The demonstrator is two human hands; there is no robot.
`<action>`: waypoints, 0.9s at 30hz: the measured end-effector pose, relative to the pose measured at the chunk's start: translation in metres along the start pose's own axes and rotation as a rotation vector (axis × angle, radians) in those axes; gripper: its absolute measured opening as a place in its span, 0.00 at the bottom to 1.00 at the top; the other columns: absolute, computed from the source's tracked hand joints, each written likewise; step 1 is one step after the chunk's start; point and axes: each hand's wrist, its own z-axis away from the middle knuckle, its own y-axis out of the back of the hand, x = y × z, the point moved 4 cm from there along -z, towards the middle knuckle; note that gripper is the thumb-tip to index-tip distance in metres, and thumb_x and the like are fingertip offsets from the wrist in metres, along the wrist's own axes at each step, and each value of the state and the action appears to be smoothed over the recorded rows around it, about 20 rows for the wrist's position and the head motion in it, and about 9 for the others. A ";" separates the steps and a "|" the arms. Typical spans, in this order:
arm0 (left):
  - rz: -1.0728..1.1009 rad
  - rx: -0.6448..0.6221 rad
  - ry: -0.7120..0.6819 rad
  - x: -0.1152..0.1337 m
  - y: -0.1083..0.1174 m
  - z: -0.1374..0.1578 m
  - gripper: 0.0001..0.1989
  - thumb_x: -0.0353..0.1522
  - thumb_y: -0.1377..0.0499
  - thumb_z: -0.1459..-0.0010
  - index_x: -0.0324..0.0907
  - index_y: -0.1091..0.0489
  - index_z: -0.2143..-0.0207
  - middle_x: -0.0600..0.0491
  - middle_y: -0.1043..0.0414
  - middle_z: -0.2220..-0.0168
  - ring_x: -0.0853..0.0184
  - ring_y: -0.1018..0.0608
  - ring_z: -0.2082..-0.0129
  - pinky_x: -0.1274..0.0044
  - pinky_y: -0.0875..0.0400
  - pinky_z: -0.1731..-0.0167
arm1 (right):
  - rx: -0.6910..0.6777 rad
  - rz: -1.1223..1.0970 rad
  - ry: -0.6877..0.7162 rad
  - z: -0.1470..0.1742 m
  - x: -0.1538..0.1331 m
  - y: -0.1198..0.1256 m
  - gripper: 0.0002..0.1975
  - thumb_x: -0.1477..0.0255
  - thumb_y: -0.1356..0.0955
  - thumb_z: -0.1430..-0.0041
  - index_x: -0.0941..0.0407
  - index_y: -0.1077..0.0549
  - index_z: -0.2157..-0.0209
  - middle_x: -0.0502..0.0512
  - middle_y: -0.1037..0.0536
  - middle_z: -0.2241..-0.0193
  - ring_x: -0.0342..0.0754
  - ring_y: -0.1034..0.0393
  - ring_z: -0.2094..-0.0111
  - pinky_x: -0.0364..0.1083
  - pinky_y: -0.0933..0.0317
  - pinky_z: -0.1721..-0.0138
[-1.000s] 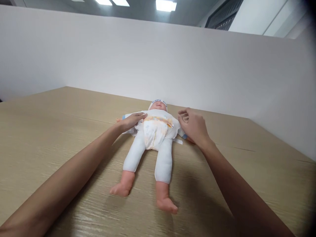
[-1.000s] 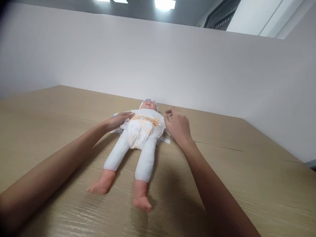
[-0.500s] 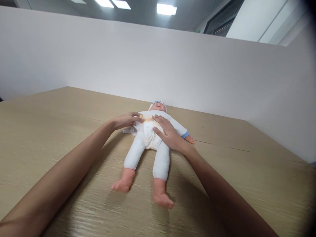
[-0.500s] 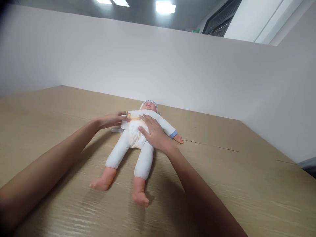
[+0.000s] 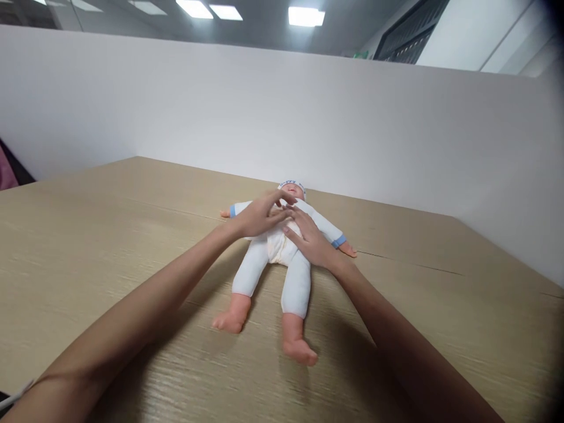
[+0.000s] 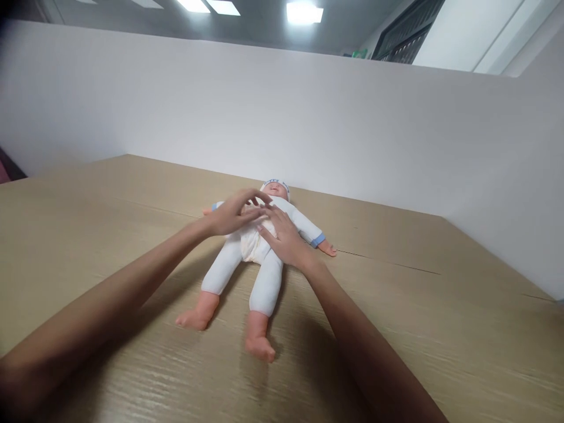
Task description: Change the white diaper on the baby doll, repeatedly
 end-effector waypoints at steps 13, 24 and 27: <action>-0.398 -0.122 0.054 -0.008 -0.023 0.006 0.22 0.35 0.50 0.27 0.52 0.23 0.38 0.44 0.29 0.41 0.51 0.28 0.41 0.56 0.37 0.35 | 0.351 0.292 -0.329 0.091 0.033 0.042 0.20 0.52 0.35 0.29 0.53 0.23 0.54 0.62 0.17 0.59 0.60 0.24 0.59 0.58 0.32 0.51; -0.481 -0.135 0.110 0.014 -0.044 -0.029 0.13 0.39 0.39 0.31 0.47 0.21 0.48 0.44 0.24 0.43 0.48 0.29 0.37 0.56 0.34 0.38 | 0.280 0.234 -0.627 0.103 0.073 0.032 0.20 0.46 0.30 0.44 0.49 0.30 0.65 0.50 0.25 0.74 0.56 0.27 0.67 0.51 0.40 0.64; -0.453 -0.153 0.132 0.011 -0.054 -0.033 0.14 0.35 0.41 0.32 0.48 0.22 0.48 0.47 0.22 0.43 0.48 0.30 0.38 0.57 0.34 0.37 | 0.288 0.201 -0.708 0.102 0.076 0.032 0.20 0.49 0.28 0.47 0.49 0.31 0.65 0.49 0.24 0.74 0.56 0.26 0.67 0.51 0.41 0.64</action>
